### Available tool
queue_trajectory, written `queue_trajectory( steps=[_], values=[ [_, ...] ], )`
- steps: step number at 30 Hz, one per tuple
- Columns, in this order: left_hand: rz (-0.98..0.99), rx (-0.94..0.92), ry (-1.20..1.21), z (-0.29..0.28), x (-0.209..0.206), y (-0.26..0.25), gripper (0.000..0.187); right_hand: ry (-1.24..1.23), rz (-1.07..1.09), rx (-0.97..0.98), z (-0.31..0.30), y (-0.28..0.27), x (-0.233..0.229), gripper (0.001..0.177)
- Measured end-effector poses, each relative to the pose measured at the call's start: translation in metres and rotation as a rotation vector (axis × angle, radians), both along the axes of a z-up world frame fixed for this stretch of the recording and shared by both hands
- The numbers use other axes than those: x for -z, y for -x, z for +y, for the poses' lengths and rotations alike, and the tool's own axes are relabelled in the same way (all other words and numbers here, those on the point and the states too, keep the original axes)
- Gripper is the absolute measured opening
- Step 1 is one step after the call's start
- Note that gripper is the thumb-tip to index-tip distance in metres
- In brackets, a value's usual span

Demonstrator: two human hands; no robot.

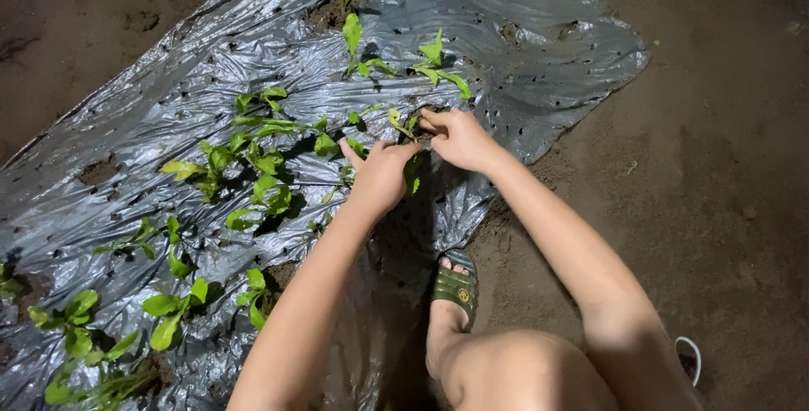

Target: The person plants small green seedlings into holes in a black plastic sheet laid over the soil. They use their hands to place the plants into the soil and press the earth around the base of each seedling to secure them.

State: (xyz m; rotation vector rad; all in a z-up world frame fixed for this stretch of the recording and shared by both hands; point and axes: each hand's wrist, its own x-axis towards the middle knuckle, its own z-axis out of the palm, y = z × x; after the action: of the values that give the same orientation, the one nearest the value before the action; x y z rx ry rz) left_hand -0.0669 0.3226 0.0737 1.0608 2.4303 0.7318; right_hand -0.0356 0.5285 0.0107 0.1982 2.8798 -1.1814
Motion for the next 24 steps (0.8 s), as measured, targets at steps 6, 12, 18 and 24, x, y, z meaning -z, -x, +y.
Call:
queue_trajectory(
  steps=[6,12,18,24],
  values=[
    [0.012,0.006,0.063,0.004,0.013,0.001,0.056,-0.367,-0.121,-0.189,0.0,-0.008,-0.043,0.076],
    [-0.012,-0.011,0.056,0.005,0.001,-0.003,0.056,-0.384,-0.126,-0.27,-0.016,-0.003,-0.034,0.091],
    [-0.008,-0.027,0.042,0.005,0.004,-0.003,0.054,-0.311,-0.14,-0.305,-0.011,-0.001,-0.033,0.093],
    [0.027,-0.032,0.04,0.01,0.014,-0.002,0.049,-0.299,-0.163,-0.274,-0.016,-0.014,-0.079,0.091]
  ],
)
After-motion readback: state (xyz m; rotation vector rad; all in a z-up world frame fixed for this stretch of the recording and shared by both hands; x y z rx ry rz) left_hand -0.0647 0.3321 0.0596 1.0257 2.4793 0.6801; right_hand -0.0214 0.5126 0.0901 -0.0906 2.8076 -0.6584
